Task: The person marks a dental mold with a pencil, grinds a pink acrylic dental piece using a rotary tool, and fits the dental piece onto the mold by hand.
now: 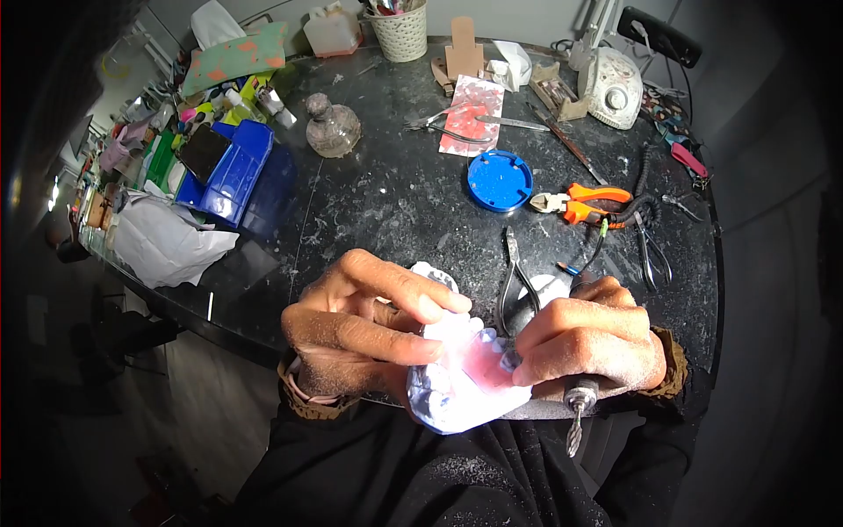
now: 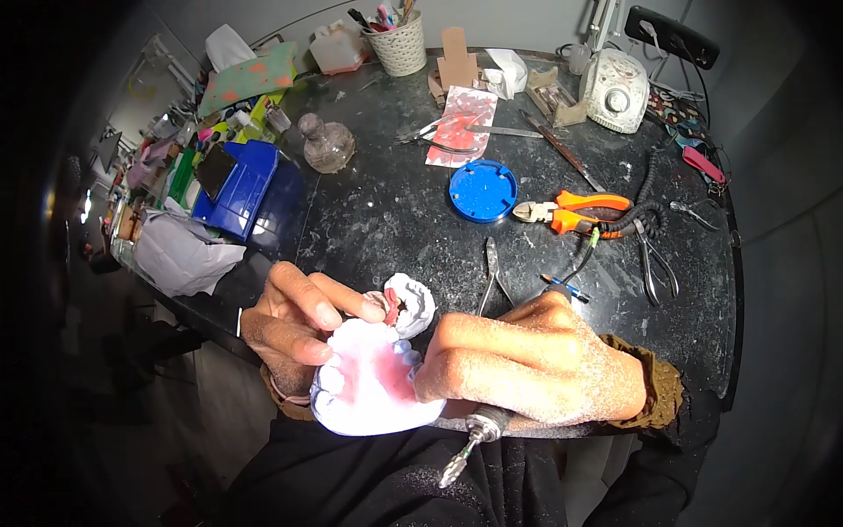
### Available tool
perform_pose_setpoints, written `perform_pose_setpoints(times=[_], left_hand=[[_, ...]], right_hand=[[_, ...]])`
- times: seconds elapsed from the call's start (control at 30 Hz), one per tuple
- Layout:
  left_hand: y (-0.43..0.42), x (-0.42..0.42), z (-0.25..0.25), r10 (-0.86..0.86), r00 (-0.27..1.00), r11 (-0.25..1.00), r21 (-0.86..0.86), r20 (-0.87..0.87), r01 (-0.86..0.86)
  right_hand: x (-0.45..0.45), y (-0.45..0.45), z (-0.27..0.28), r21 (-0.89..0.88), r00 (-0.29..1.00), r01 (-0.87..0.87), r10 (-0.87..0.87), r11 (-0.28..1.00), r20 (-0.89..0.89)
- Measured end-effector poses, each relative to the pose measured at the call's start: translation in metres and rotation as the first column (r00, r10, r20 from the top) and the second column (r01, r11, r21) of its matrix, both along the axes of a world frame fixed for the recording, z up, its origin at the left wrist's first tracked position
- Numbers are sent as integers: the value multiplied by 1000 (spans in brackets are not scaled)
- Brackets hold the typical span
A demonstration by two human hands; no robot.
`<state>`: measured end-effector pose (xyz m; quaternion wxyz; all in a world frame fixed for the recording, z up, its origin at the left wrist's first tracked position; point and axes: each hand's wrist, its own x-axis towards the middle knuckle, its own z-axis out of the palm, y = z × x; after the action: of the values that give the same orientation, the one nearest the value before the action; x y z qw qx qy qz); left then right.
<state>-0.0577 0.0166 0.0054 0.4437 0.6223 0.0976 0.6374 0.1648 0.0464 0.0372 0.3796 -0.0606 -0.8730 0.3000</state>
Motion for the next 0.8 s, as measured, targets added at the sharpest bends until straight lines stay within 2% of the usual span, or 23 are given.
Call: perform_pose_setpoints(times=[0.17,0.3,0.5,0.6,0.8], left_hand=[[0,-2,-1,-33,999,999,-41,-33,32],[-1,2,-2,-133,991,985,-111,7,133],[-6,5,-1,-120,992,977,-180,-29,113],[-4,7,-3,-114,993,983,-151,-23,109],[-4,6,-4,-110,992,988,-115,-64,102]], right_hand=[[-3,-2,0,-1,992,-3,3,1000,-129],[-5,-6,1,18,965,-28,32,999,-261],[4,-9,7,49,987,-35,42,998,-155],[0,-10,4,58,978,-5,17,998,-208],[5,-7,4,81,987,-24,36,996,-155]])
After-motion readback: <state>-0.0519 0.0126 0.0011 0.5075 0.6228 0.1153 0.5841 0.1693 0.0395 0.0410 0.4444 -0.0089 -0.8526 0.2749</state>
